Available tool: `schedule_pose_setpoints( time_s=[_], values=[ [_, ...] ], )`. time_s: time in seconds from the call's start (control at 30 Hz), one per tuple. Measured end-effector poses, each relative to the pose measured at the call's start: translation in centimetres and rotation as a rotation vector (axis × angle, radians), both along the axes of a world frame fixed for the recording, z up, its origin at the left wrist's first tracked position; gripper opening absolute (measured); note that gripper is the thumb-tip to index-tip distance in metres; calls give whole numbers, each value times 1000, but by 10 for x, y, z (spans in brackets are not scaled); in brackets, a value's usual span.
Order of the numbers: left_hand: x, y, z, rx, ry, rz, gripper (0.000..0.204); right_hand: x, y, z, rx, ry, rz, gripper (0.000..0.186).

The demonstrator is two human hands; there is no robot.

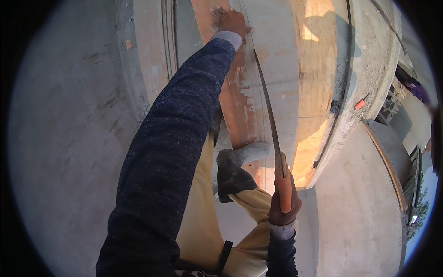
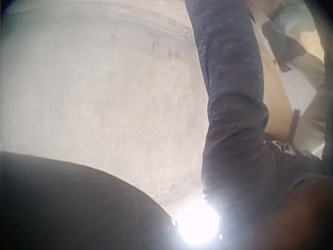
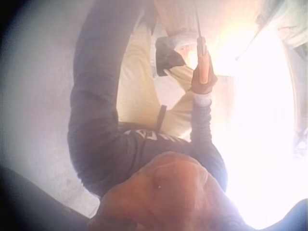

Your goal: The person uses a hand saw to cut a wooden plank resting on a concrete surface. They hold the plank steady with one hand while sawing with the other, then briefly reposition the plank before continuing the cut.

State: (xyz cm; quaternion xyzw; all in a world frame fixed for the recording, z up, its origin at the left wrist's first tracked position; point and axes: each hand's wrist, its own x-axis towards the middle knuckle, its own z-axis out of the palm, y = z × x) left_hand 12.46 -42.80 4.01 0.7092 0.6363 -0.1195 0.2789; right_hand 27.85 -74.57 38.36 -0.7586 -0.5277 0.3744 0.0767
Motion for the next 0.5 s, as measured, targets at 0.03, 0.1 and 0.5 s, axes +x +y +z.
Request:
schedule_pose_setpoints(
  time_s=[0.03, 0.1, 0.5],
  values=[
    [1, -3, -2, 22, 34, -9, 62, 2, 2, -8, 35, 16, 7, 52],
    [8, 1, -2, 16, 26, 8, 58, 1, 14, -49, 119, 40, 3, 51],
    [5, -4, -6, 23, 44, 48, 64, 12, 1, -3, -93, 100, -124, 46]
  ],
)
